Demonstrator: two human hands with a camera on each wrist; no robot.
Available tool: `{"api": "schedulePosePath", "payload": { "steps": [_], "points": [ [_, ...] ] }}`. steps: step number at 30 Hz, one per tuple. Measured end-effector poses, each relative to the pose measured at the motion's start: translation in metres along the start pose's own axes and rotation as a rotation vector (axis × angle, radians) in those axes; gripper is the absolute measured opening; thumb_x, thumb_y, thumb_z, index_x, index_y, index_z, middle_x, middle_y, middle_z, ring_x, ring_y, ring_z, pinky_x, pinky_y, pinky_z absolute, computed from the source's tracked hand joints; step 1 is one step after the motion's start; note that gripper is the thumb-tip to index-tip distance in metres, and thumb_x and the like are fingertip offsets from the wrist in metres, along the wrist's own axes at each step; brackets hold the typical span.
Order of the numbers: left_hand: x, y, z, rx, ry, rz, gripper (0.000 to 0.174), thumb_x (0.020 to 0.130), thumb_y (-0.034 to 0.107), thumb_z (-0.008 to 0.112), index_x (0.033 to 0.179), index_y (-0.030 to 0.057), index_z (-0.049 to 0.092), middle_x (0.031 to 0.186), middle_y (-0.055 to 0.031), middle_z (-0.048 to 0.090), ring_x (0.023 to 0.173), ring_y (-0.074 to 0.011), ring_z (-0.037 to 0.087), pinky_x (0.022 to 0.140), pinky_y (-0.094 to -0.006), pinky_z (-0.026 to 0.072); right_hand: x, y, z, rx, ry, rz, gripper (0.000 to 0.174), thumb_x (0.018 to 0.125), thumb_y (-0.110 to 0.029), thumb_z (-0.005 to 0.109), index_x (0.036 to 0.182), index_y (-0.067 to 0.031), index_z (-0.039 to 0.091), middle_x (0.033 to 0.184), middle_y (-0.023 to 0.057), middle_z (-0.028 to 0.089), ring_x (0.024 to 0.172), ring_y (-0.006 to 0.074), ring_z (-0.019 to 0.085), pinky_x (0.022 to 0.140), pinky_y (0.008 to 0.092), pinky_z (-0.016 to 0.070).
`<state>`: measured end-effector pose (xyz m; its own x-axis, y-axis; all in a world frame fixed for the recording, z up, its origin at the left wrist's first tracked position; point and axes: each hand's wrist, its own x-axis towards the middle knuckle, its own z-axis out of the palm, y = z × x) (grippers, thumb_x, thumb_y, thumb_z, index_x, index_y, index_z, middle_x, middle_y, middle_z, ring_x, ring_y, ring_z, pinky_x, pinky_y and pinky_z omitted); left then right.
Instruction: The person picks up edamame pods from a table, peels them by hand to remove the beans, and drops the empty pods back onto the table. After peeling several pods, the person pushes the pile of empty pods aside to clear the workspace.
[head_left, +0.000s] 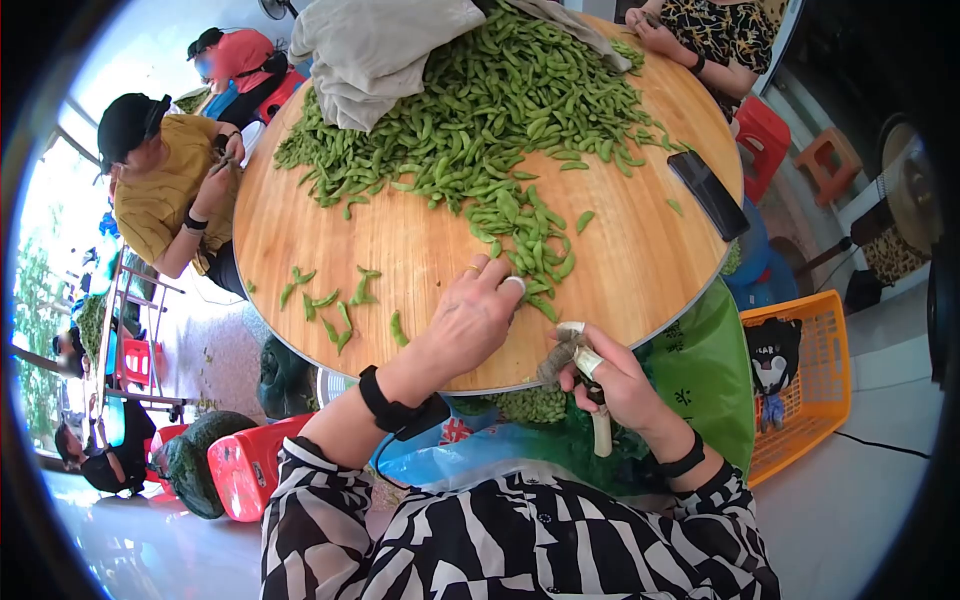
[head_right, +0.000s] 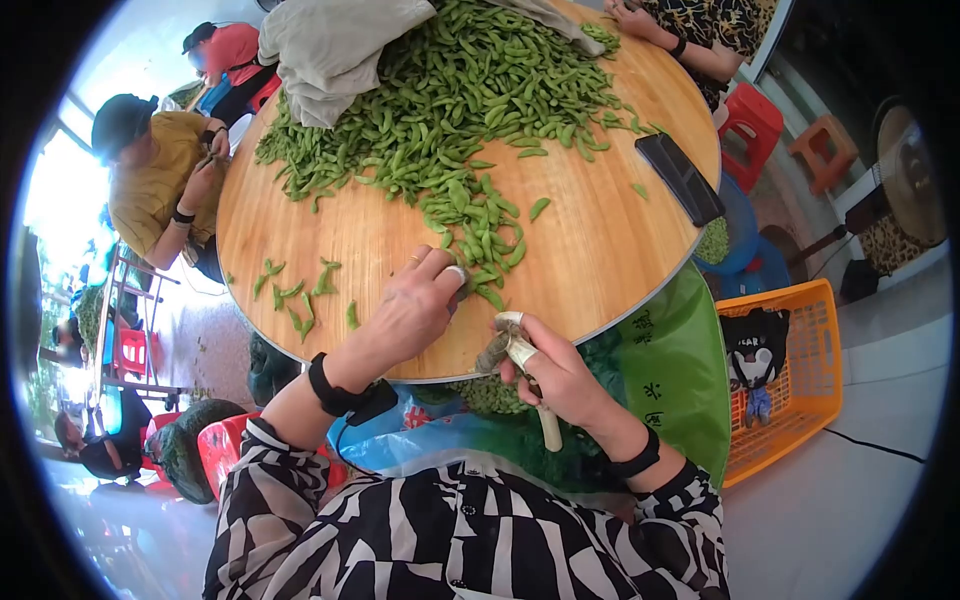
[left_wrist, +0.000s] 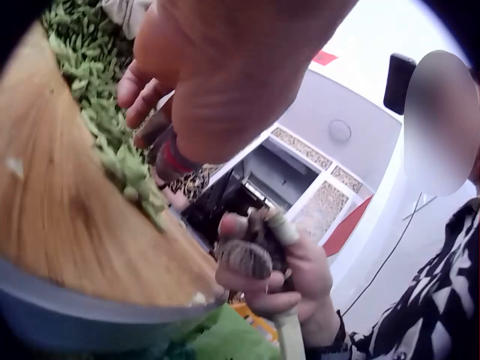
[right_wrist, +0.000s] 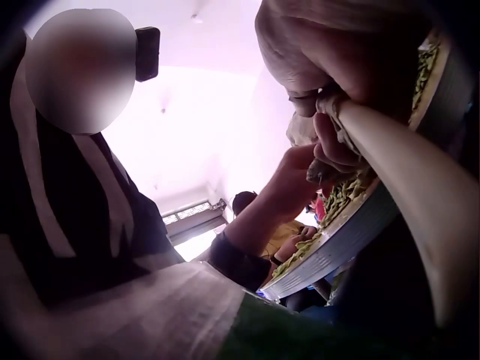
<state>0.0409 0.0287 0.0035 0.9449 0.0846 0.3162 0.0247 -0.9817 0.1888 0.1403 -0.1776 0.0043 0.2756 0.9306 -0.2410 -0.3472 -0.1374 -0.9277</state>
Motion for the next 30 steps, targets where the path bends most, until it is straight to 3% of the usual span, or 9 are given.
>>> {"api": "schedulePosePath", "payload": {
  "steps": [3,5,6,8,11,17,24,30],
  "points": [
    [-0.002,-0.002,-0.001,-0.099,0.069,0.024,0.024,0.073,-0.004,0.061,0.096,0.0007,0.059,0.091,-0.0142,0.058,0.088,-0.0319,0.056,0.072,-0.0361,0.0476,-0.001,-0.002,0.001,-0.018,0.036,-0.065,0.039,0.098,-0.018,0.034,0.132,-0.0005,0.042,0.081,0.0081,0.055,0.054,0.0080,0.046,0.047,0.0193,0.0377],
    [-0.007,0.007,-0.018,-0.473,-0.019,-0.215,0.019,0.081,-0.001,0.062,0.100,0.0004,0.058,0.089,-0.0109,0.062,0.077,-0.0227,0.061,0.066,-0.0299,0.0478,0.006,0.001,0.000,-0.001,0.050,-0.089,0.040,0.098,-0.016,0.036,0.135,-0.0023,0.040,0.084,0.0055,0.054,0.062,0.0058,0.046,0.049,0.0189,0.0384],
    [-0.009,0.012,-0.020,-0.473,-0.026,-0.215,0.019,0.081,-0.001,0.062,0.100,0.0004,0.058,0.089,-0.0109,0.062,0.077,-0.0227,0.061,0.066,-0.0299,0.0478,0.007,0.000,0.001,0.005,0.052,-0.087,0.040,0.098,-0.016,0.036,0.135,-0.0023,0.040,0.084,0.0055,0.054,0.062,0.0058,0.046,0.049,0.0189,0.0384],
    [-0.013,0.023,-0.021,-1.213,0.014,-0.540,0.018,0.087,0.003,0.062,0.104,0.0004,0.058,0.087,-0.0065,0.065,0.071,-0.0126,0.061,0.063,-0.0244,0.0470,0.011,-0.004,0.006,0.033,0.007,-0.103,0.044,0.099,-0.016,0.035,0.141,-0.0034,0.034,0.085,0.0047,0.054,0.062,0.0052,0.046,0.050,0.0179,0.0385],
    [-0.015,0.031,-0.032,-1.388,-0.119,-0.586,0.020,0.088,0.005,0.062,0.108,0.0009,0.057,0.090,-0.0042,0.066,0.076,-0.0090,0.061,0.066,-0.0237,0.0482,0.013,0.001,0.008,0.125,-0.051,-0.140,0.046,0.099,-0.016,0.035,0.143,-0.0037,0.031,0.085,0.0038,0.054,0.060,0.0050,0.045,0.051,0.0176,0.0385],
    [-0.021,0.030,-0.017,-1.497,-0.056,-0.640,0.024,0.087,0.003,0.063,0.111,0.0008,0.060,0.088,-0.0030,0.066,0.077,-0.0087,0.060,0.070,-0.0231,0.0484,0.016,0.004,0.012,-0.005,-0.057,-0.211,0.046,0.101,-0.019,0.037,0.143,-0.0030,0.031,0.079,0.0011,0.049,0.056,0.0052,0.043,0.050,0.0180,0.0374],
    [-0.032,0.026,-0.011,-1.465,0.053,-0.617,0.022,0.087,0.002,0.063,0.109,0.0013,0.063,0.090,-0.0001,0.064,0.080,-0.0066,0.056,0.072,-0.0221,0.0470,0.016,0.001,0.023,0.066,-0.129,-0.214,0.047,0.101,-0.019,0.037,0.144,-0.0037,0.030,0.076,0.0004,0.047,0.056,0.0054,0.042,0.049,0.0188,0.0362],
    [-0.042,0.024,-0.009,-1.424,0.083,-0.571,0.021,0.087,0.001,0.063,0.108,0.0019,0.063,0.091,0.0013,0.064,0.081,-0.0060,0.056,0.072,-0.0215,0.0457,0.018,0.005,0.030,-0.049,-0.026,-0.224,0.042,0.099,-0.015,0.041,0.140,-0.0055,0.040,0.065,-0.0015,0.046,0.050,0.0044,0.039,0.047,0.0183,0.0337]
  ]
}}
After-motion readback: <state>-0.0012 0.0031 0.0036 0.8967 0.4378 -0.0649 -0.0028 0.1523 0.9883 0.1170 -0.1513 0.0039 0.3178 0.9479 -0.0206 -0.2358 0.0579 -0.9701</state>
